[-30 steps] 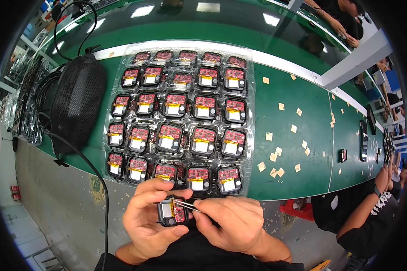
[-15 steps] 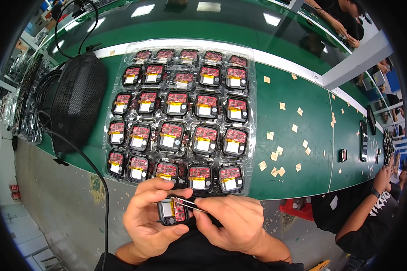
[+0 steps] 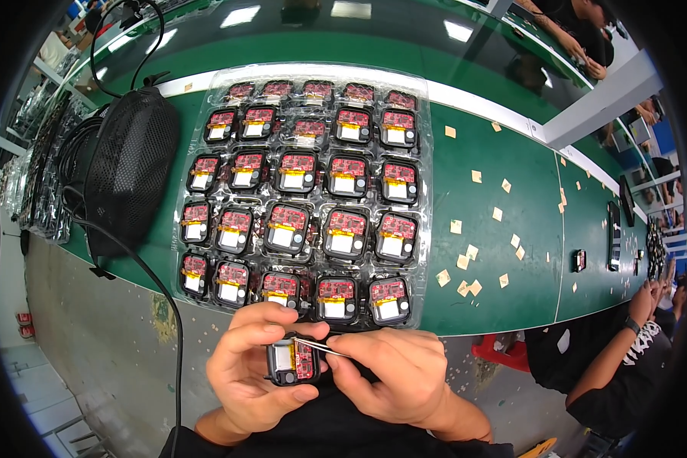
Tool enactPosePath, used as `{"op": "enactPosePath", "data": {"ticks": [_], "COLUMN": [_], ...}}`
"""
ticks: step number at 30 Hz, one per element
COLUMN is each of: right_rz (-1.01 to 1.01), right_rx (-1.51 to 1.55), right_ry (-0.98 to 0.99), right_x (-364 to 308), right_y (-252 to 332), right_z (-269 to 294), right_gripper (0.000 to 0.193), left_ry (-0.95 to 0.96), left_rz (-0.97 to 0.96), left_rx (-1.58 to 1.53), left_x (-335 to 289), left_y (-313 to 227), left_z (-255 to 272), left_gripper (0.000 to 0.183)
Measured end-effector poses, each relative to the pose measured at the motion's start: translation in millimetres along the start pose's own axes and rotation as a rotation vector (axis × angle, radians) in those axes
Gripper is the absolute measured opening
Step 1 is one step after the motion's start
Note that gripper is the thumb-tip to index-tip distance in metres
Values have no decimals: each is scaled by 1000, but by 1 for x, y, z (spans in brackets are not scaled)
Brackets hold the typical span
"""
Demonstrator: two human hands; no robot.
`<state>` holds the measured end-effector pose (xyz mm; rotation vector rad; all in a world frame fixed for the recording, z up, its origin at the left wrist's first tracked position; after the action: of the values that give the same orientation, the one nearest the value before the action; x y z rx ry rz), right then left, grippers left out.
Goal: The recorder is assembling smartwatch components, specifically applying small adhesive tabs or stickers to the internal chassis of watch bodies using tweezers and placing them into a protective tray.
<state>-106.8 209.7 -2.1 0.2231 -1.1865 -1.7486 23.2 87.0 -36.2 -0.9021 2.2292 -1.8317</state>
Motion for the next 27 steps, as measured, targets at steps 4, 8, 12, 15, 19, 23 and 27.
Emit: {"op": "enactPosePath", "data": {"ticks": [4, 8, 12, 15, 19, 23, 27], "right_rz": [-4, 0, 31, 8, -14, -43, -62], "right_rx": [35, 54, 69, 90, 118, 130, 151], "right_ry": [4, 19, -9, -22, -35, -65, -86], "right_x": [1, 2, -1, -4, -7, -10, -12], "right_y": [0, 0, -1, -2, -2, -2, -4], "right_z": [1, 1, -1, -1, -2, -4, -6], "right_gripper": [20, 19, 17, 16, 16, 15, 15], "left_ry": [56, 50, 17, 18, 2, -15, -39], "left_rz": [-2, -6, -2, 7, 17, 19, 22], "left_rx": [55, 40, -35, -53, -107, -140, -123], "left_x": [2, 0, -2, -2, -3, -4, -5], "left_y": [-3, -1, 1, 2, 3, 4, 4], "left_z": [1, 0, -1, -2, -4, -8, -8], "left_gripper": [66, 66, 65, 64, 63, 63, 63]}}
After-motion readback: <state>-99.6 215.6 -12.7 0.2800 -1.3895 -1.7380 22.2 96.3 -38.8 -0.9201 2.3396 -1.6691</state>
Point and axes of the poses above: each hand's wrist, its own x-axis towards the middle knuckle, its own z-axis out of the back of the hand, y = z × x, the point moved 2 cm from there along x, towards the middle knuckle, and after that the axes turned 2 degrees about x, right-handed, at the moved point
